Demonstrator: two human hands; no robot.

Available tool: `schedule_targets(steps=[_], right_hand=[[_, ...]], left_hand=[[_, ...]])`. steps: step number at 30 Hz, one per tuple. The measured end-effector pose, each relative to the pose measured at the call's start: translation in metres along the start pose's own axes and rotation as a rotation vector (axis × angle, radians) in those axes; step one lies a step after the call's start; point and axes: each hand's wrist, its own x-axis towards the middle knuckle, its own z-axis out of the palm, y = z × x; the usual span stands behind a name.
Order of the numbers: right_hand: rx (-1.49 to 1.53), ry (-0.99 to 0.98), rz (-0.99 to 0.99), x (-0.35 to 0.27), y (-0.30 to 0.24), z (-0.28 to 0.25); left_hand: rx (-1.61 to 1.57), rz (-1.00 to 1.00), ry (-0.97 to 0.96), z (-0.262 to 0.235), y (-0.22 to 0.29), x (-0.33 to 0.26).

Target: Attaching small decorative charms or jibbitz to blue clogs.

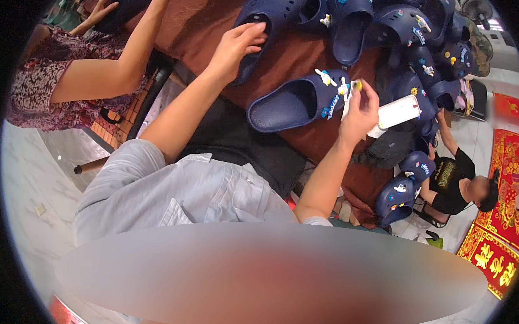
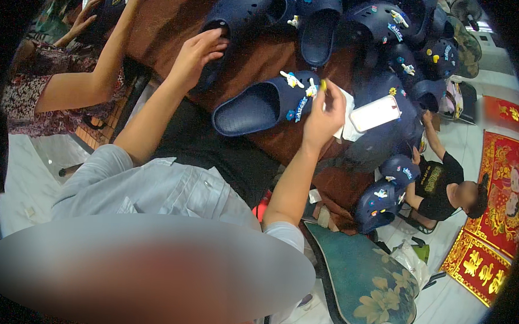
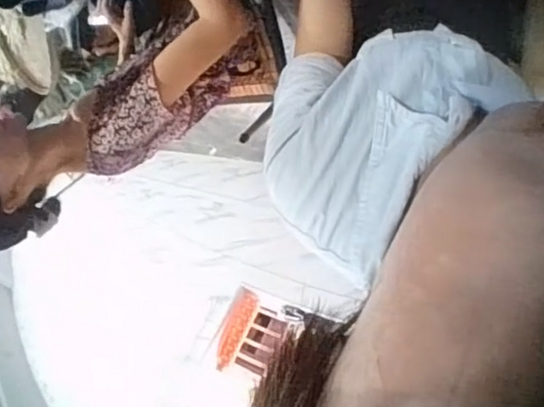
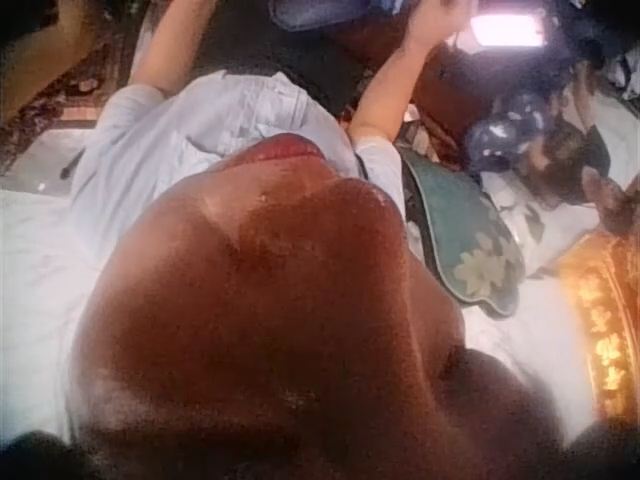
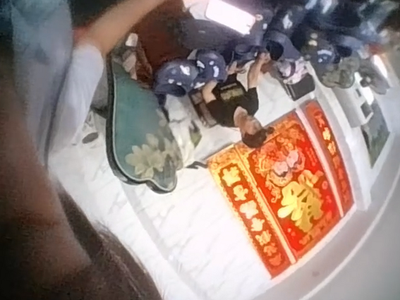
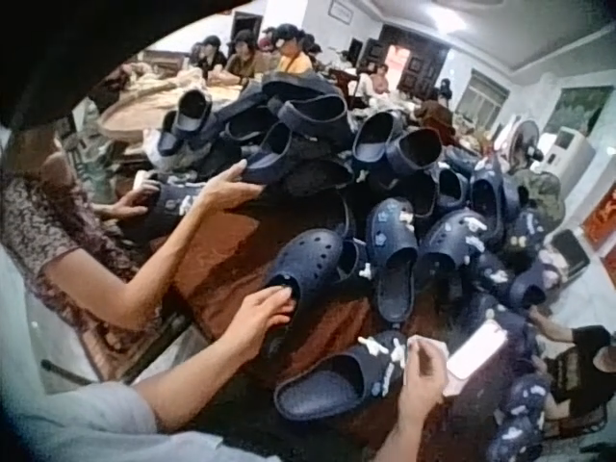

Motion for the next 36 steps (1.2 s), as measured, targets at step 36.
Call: schedule_targets(steps=[36], right_hand=[[-0.397,-0.363,-0.572,0.057,-0.003,0.090]], left_hand=[[-0.087,-0.184,-0.251,0.043,-0.022,-0.013]])
